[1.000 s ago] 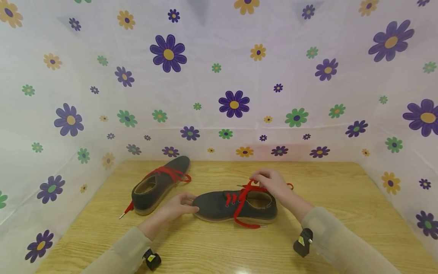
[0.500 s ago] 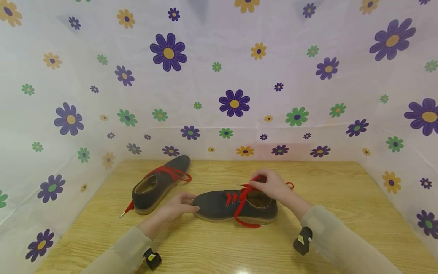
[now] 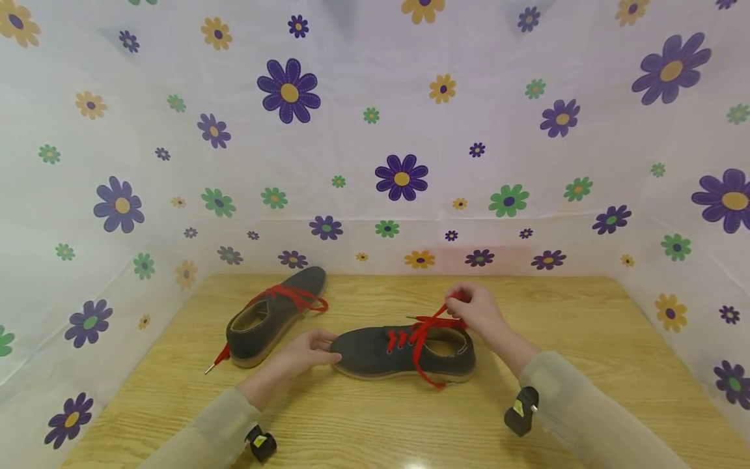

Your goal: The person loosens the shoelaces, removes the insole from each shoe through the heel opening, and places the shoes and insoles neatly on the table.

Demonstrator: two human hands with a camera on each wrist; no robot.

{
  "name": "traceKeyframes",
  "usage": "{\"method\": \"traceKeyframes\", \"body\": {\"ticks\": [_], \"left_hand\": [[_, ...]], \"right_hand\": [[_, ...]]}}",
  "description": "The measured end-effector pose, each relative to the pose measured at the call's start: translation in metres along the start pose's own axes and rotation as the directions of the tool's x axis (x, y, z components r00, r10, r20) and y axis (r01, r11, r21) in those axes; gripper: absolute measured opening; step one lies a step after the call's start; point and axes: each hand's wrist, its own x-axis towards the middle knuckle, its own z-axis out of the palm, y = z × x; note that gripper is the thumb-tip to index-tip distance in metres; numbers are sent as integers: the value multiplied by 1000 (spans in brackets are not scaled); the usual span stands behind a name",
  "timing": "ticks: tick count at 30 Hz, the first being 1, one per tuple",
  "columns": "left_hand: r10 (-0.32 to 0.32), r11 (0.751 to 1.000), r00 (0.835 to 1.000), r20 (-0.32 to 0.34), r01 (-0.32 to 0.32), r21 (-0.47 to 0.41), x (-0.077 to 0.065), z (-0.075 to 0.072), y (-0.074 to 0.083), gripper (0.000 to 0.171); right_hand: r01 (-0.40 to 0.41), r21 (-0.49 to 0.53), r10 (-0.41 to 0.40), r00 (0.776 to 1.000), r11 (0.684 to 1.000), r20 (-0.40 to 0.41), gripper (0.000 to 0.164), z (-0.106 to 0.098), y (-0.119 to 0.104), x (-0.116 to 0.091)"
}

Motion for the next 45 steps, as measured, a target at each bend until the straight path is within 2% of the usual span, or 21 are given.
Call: {"method": "traceKeyframes", "body": {"ticks": [5,8,14,27,34,40,45], "left_hand": [[1,1000,1000,2,-1,3,0,0,1,46],[-3,1000,1000,3,3,5,1,-1,0,46],[-12,1000,1000,6,12,4,0,-1,-2,45],[-16,1000,1000,10,16,2,-1,0,-1,45],[-15,1000,1000,10,15,1,-1,0,0,45],[-15,1000,1000,8,15,2,-1,0,-1,45],[-8,1000,1000,5,8,-5,0,0,-1,45]], "right_hand": [[41,-41,-39,999,998,37,21,-1,-1,-2],[85,-108,-76,994,991,81,25,0,-2,-3],[157,-225,-128,982,962,138,17,3,-1,-1],[290,-277,-216,938,916,270,8,4,6,1],[249,-308,-195,961,918,197,8,4,6,1],[150,-286,-126,987,946,101,12,3,6,0],[92,-231,-83,995,969,46,15,0,5,1]]}}
